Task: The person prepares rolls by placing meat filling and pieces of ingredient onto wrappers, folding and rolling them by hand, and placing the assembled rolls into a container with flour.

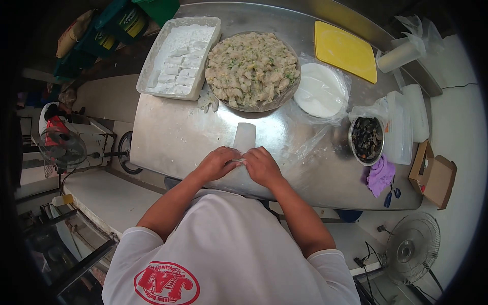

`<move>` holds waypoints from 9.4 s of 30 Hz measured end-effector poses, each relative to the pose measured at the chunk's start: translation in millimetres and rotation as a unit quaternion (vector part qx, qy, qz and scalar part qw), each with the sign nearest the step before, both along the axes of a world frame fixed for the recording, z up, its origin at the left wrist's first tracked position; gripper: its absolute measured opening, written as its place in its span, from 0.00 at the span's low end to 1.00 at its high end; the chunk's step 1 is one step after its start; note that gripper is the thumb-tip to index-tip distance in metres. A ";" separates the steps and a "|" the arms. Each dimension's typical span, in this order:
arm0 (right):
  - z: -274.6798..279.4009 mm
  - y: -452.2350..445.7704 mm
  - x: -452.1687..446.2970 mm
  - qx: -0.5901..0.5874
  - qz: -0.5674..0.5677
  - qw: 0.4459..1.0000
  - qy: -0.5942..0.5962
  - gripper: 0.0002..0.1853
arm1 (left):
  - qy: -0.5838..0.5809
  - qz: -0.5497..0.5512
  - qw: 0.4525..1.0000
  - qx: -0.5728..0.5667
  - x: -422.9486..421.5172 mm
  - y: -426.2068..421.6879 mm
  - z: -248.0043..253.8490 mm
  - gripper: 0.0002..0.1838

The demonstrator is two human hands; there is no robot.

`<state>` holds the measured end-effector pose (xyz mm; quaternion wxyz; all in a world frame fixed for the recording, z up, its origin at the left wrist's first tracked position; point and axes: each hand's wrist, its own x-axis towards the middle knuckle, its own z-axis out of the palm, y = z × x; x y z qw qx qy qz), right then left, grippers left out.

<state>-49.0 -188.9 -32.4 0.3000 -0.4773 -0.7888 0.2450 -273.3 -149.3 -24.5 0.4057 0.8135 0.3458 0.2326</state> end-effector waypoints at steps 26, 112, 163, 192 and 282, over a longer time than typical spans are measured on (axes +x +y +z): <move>13.2 0.8 1.5 0.028 0.006 0.998 -0.055 0.21 | -0.010 0.042 0.999 -0.004 11.8 12.4 -13.9 0.10; 72.5 0.1 12.2 -0.240 -0.037 0.932 0.270 0.19 | -0.564 0.103 0.683 -0.453 -45.1 77.3 76.7 0.29; 51.0 22.3 29.9 0.024 -0.204 0.970 -0.132 0.17 | 0.120 0.370 0.915 0.110 -178.8 300.1 112.3 0.31; 80.3 -70.0 75.2 0.010 -0.289 0.951 0.106 0.06 | -0.034 -0.123 0.991 0.045 275.0 157.9 22.2 0.10; 98.4 121.5 27.1 -0.099 0.050 0.986 -0.125 0.24 | 0.079 0.074 0.991 0.082 35.1 -12.1 -5.3 0.17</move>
